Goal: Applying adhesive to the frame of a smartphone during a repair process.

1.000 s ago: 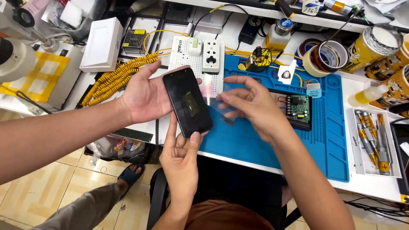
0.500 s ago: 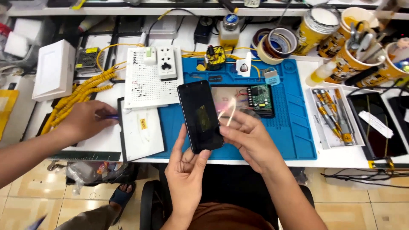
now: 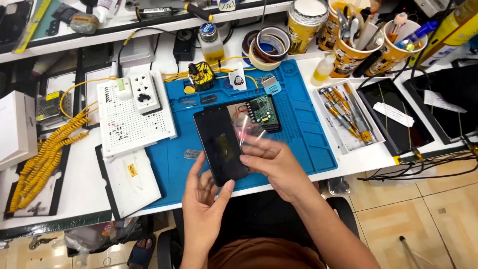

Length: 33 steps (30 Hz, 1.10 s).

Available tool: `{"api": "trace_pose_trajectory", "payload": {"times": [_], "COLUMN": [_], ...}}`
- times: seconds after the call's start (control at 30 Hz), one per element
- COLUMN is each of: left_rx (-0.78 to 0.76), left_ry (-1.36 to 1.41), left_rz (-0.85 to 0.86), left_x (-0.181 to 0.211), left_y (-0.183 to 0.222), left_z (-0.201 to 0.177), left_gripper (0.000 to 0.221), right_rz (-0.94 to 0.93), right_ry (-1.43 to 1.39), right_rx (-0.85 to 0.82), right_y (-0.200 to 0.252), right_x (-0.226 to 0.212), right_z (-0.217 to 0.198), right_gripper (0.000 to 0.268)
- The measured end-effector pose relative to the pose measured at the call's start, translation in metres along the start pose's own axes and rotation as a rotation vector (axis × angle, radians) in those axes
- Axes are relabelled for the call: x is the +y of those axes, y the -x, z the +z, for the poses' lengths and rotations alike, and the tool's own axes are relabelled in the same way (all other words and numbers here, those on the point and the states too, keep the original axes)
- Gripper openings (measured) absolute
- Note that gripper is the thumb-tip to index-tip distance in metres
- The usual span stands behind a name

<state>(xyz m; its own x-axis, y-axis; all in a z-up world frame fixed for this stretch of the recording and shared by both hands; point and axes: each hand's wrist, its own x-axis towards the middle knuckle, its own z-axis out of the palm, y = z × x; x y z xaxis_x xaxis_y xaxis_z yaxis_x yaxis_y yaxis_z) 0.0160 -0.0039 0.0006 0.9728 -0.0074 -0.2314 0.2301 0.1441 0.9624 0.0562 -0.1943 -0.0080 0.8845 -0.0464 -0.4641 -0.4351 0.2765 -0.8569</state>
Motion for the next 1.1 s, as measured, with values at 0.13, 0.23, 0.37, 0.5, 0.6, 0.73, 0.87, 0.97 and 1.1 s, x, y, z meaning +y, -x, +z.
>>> {"api": "trace_pose_trajectory", "payload": {"times": [0.13, 0.23, 0.37, 0.5, 0.6, 0.73, 0.87, 0.97, 1.1], "left_rx": [-0.18, -0.332, -0.215, -0.025, 0.015, -0.11, 0.122, -0.161, -0.237], "left_ry": [0.14, 0.346, 0.746, 0.766, 0.86, 0.943, 0.766, 0.924, 1.043], "left_rz": [0.173, 0.185, -0.105, -0.288, -0.407, -0.245, -0.44, -0.246, -0.219], "left_x": [-0.021, -0.006, -0.003, 0.033, 0.021, -0.004, 0.036, -0.015, -0.009], "left_y": [-0.012, -0.019, -0.04, -0.045, -0.055, -0.064, -0.048, -0.062, -0.057], "left_z": [-0.013, -0.007, 0.002, 0.025, 0.02, 0.004, 0.014, -0.005, -0.006], "left_gripper": [0.089, 0.094, 0.092, 0.084, 0.084, 0.074, 0.075, 0.08, 0.076], "right_rz": [-0.054, -0.094, -0.008, -0.032, -0.089, -0.322, -0.406, -0.366, -0.422], "right_ry": [-0.101, -0.121, -0.12, -0.15, 0.049, 0.565, 0.985, 1.104, 1.25], "right_rx": [-0.058, -0.126, -0.122, -0.124, -0.161, 0.578, 0.936, 0.951, 0.933], "right_y": [0.0, 0.009, 0.01, 0.02, 0.03, 0.005, -0.058, -0.097, -0.126], "right_x": [0.005, -0.002, 0.009, -0.001, -0.036, -0.079, -0.103, -0.101, -0.09], "right_z": [-0.003, 0.003, 0.011, 0.009, -0.002, -0.048, -0.098, -0.111, -0.131], "right_gripper": [0.062, 0.065, 0.058, 0.056, 0.074, 0.033, 0.057, 0.058, 0.052]}}
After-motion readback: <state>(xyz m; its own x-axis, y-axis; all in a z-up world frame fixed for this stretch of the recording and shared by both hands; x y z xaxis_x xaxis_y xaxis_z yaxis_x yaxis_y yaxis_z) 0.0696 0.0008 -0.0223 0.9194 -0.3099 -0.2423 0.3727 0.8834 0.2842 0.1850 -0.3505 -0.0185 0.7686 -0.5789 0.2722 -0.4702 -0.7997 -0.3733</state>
